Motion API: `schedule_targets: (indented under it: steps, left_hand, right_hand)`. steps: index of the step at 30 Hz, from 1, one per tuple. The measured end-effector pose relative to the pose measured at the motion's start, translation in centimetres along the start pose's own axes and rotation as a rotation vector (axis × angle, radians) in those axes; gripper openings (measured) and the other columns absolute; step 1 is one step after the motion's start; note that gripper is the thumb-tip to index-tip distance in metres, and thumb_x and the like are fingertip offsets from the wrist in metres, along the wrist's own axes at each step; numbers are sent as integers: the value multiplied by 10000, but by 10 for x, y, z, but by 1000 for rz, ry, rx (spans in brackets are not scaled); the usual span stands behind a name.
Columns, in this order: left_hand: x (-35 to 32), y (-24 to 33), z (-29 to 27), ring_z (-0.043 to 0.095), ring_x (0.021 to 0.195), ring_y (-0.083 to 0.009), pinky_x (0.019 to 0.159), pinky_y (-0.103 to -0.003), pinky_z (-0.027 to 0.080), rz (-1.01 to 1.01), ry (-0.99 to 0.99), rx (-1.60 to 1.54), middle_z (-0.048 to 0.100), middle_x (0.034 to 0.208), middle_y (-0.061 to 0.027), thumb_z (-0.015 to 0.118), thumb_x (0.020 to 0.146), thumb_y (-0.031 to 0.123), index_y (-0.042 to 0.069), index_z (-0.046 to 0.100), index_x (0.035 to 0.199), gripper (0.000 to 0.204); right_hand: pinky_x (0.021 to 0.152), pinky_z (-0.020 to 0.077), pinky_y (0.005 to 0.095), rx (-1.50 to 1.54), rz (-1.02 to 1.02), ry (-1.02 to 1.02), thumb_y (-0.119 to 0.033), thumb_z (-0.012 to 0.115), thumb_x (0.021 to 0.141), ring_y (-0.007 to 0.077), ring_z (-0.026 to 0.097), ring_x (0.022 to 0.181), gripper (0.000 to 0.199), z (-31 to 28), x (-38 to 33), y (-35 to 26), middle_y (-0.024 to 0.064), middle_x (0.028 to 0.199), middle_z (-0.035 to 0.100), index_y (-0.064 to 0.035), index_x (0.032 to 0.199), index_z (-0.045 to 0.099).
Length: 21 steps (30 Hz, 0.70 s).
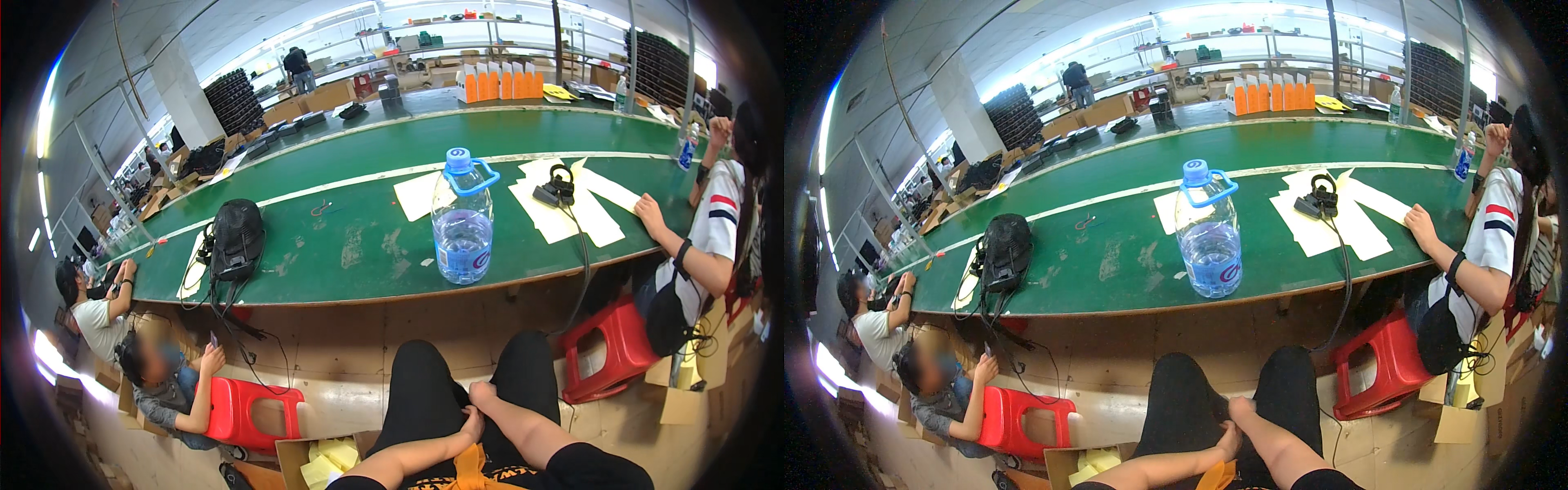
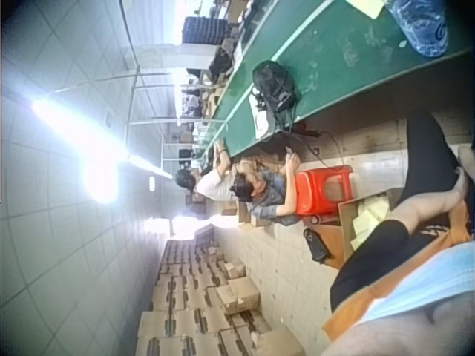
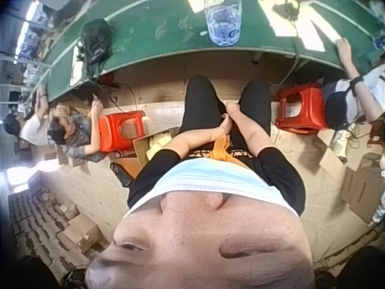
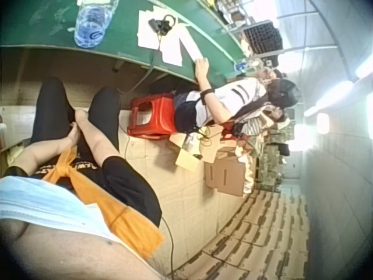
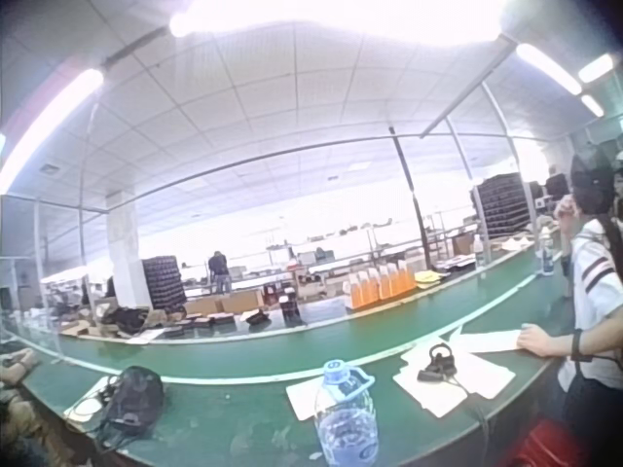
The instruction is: Assemble electronic components by attaching straps or mounts.
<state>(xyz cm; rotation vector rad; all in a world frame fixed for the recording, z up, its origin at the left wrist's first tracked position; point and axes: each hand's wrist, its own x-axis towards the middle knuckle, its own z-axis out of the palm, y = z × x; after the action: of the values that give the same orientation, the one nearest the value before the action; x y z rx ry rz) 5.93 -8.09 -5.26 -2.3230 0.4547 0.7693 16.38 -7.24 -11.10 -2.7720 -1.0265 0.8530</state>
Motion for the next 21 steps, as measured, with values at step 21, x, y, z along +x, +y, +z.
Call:
schedule_targets:
  steps: [21]
  left_hand:
    - [0,2,0,480,872,-335,695,-494,336,9,-25,-57,505,998,-163,314,801,218,27,539,984,348]
  right_hand:
    - [646,465,338,-98,-38,-16,-180,496,685,248,589,742,193,1,-5,-3,136,794,596,-66,783,616]
